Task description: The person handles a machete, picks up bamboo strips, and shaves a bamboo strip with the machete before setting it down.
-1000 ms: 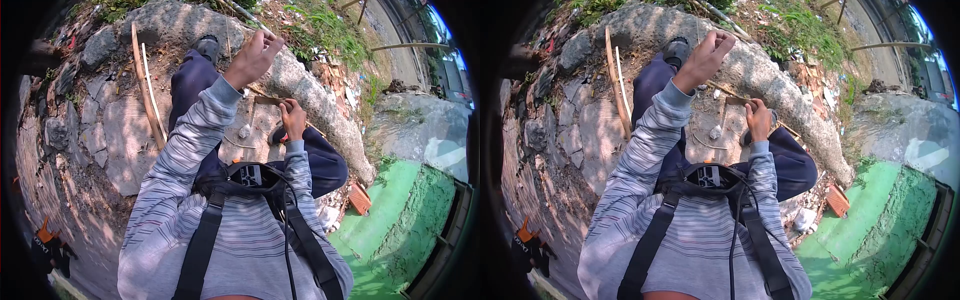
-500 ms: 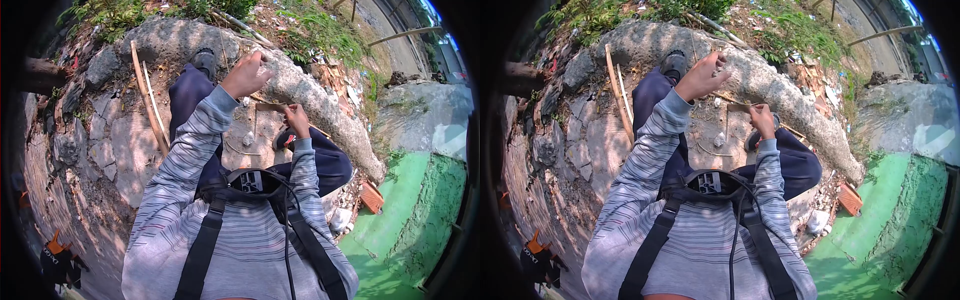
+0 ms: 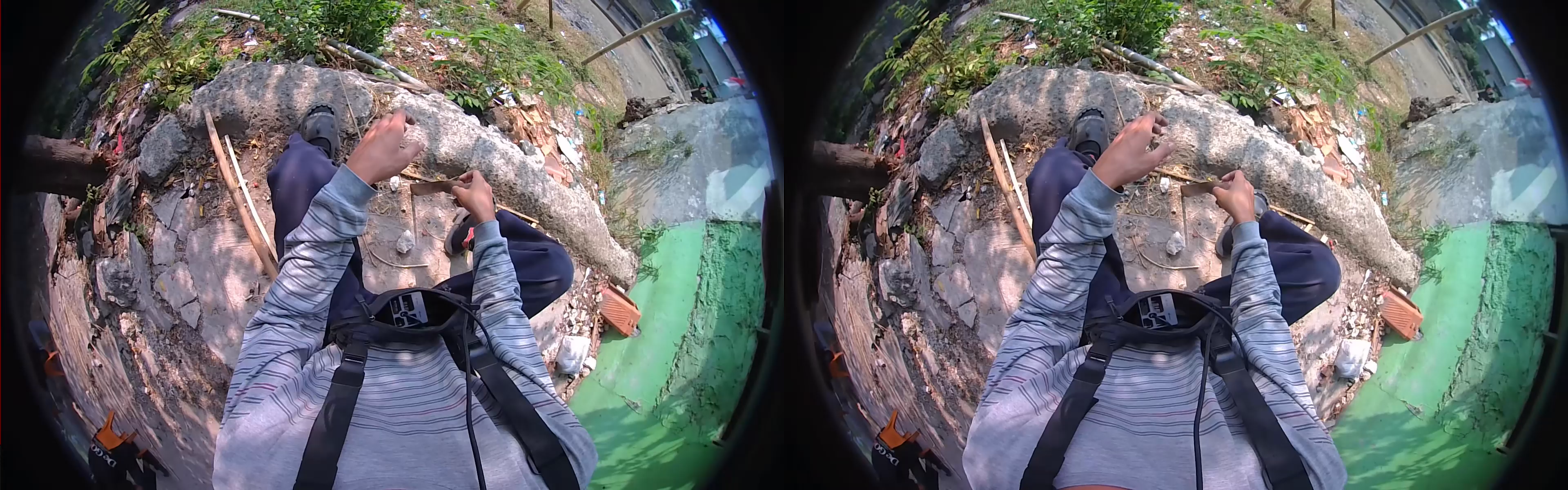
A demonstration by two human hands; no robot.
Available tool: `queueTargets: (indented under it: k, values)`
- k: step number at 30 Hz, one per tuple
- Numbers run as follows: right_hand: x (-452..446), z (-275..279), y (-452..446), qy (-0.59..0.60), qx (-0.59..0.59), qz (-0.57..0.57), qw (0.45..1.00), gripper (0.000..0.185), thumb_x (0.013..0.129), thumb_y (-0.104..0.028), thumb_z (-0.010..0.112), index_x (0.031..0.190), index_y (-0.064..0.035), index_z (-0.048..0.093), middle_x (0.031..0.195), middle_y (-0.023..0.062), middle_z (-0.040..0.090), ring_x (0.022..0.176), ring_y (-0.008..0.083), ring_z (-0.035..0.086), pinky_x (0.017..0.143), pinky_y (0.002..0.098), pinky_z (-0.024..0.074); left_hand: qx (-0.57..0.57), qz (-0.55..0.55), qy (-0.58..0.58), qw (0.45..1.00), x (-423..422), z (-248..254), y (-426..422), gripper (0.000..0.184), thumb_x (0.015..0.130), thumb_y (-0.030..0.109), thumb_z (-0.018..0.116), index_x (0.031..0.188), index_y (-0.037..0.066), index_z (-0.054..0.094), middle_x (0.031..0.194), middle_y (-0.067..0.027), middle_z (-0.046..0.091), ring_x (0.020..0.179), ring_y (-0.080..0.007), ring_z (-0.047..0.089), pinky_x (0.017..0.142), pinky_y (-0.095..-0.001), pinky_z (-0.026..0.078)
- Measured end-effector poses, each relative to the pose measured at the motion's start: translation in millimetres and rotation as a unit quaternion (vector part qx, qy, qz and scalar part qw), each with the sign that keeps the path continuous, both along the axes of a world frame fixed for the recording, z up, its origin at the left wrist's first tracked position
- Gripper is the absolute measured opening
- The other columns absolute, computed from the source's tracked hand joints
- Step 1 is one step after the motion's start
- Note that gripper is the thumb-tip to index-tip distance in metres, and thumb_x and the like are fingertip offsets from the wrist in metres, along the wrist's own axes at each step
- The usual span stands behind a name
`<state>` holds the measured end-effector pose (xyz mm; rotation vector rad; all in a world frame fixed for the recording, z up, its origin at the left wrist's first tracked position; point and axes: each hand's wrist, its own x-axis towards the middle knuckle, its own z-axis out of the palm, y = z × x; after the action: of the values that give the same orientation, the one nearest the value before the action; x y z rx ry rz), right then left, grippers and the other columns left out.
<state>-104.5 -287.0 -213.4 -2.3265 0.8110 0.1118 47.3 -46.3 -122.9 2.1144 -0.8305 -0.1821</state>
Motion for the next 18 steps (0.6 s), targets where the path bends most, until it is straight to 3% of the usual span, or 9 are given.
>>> queueTargets:
  k: [2, 7, 9, 10, 13, 15, 17, 18]
  values:
    - [-0.7, -7.5, -7.6, -0.057, -0.094, 0.010, 0.994, 0.040, 0.073, -0.027, 0.074, 0.104, -0.0025, 0.066, 0.089, 0.0198, 0.075, 0.091, 0.0331, 0.073, 0.086, 0.0414, 0.0556, -0.001, -0.003, 0.009, 1.000, -0.1, -1.4, 2.1, 0.048, 0.091, 0.030, 0.073, 0.121, -0.004, 0.057, 0.116, -0.0231, 0.066, 0.113, -0.0347, 0.064, 0.099, -0.0430, 0.049]
    - [13.6, -11.8, -33.4, 0.022, -0.070, -0.008, 0.997, 0.041, 0.073, -0.029, 0.079, 0.103, -0.0035, 0.068, 0.091, 0.0177, 0.075, 0.085, 0.0288, 0.074, 0.084, 0.0391, 0.0565, 0.027, -0.010, -0.015, 0.999, -2.9, -1.0, 0.6, 0.050, 0.092, 0.032, 0.070, 0.124, -0.004, 0.055, 0.115, -0.0233, 0.065, 0.112, -0.0363, 0.064, 0.100, -0.0447, 0.048]
    - [20.9, -18.3, -46.7, 0.055, 0.042, -0.029, 0.997, 0.043, 0.074, -0.029, 0.082, 0.104, -0.0035, 0.067, 0.086, 0.0148, 0.074, 0.076, 0.0230, 0.074, 0.076, 0.0363, 0.0577, 0.038, -0.013, -0.001, 0.999, -4.5, 3.1, 2.3, 0.051, 0.092, 0.033, 0.070, 0.125, -0.003, 0.055, 0.116, -0.0239, 0.064, 0.113, -0.0376, 0.063, 0.100, -0.0455, 0.047]
    - [25.9, -23.7, -54.6, 0.073, 0.094, -0.023, 0.993, 0.044, 0.075, -0.028, 0.084, 0.107, -0.0033, 0.066, 0.082, 0.0109, 0.072, 0.069, 0.0175, 0.072, 0.066, 0.0330, 0.0573, 0.050, -0.020, 0.012, 0.998, -5.0, 3.9, 2.8, 0.051, 0.093, 0.034, 0.069, 0.126, -0.003, 0.054, 0.116, -0.0245, 0.064, 0.114, -0.0389, 0.062, 0.101, -0.0462, 0.047]
    - [33.5, -26.7, -61.0, 0.088, 0.109, 0.040, 0.989, 0.045, 0.075, -0.026, 0.083, 0.109, -0.0032, 0.066, 0.078, 0.0080, 0.071, 0.068, 0.0163, 0.071, 0.061, 0.0324, 0.0568, 0.058, -0.024, -0.001, 0.998, -6.0, 5.1, 5.8, 0.053, 0.093, 0.035, 0.069, 0.127, -0.002, 0.053, 0.119, -0.0257, 0.062, 0.117, -0.0415, 0.059, 0.103, -0.0473, 0.045]
    - [39.6, -18.5, -54.8, 0.087, 0.131, 0.042, 0.987, 0.041, 0.075, -0.024, 0.082, 0.106, -0.0027, 0.067, 0.087, 0.0117, 0.072, 0.068, 0.0173, 0.072, 0.059, 0.0325, 0.0573, 0.063, -0.019, 0.010, 0.998, -5.8, 8.1, 8.0, 0.054, 0.093, 0.036, 0.069, 0.128, -0.002, 0.052, 0.120, -0.0261, 0.061, 0.118, -0.0420, 0.058, 0.104, -0.0476, 0.045]
    - [44.4, -4.1, -46.0, 0.013, 0.064, 0.015, 0.998, 0.033, 0.076, -0.024, 0.077, 0.102, -0.0044, 0.069, 0.091, 0.0146, 0.073, 0.078, 0.0231, 0.073, 0.071, 0.0375, 0.0584, 0.068, -0.015, 0.024, 0.997, -7.1, 8.0, 9.6, 0.054, 0.093, 0.036, 0.069, 0.128, -0.001, 0.052, 0.122, -0.0264, 0.061, 0.120, -0.0425, 0.057, 0.105, -0.0479, 0.044]
    - [48.0, -5.6, -46.0, -0.039, -0.065, 0.049, 0.996, 0.026, 0.079, -0.024, 0.073, 0.098, -0.0064, 0.070, 0.094, 0.0162, 0.075, 0.092, 0.0299, 0.071, 0.086, 0.0418, 0.0553, 0.067, -0.014, 0.017, 0.997, -6.4, 6.2, 9.9, 0.054, 0.093, 0.036, 0.069, 0.128, -0.001, 0.051, 0.122, -0.0263, 0.060, 0.121, -0.0422, 0.057, 0.105, -0.0480, 0.044]
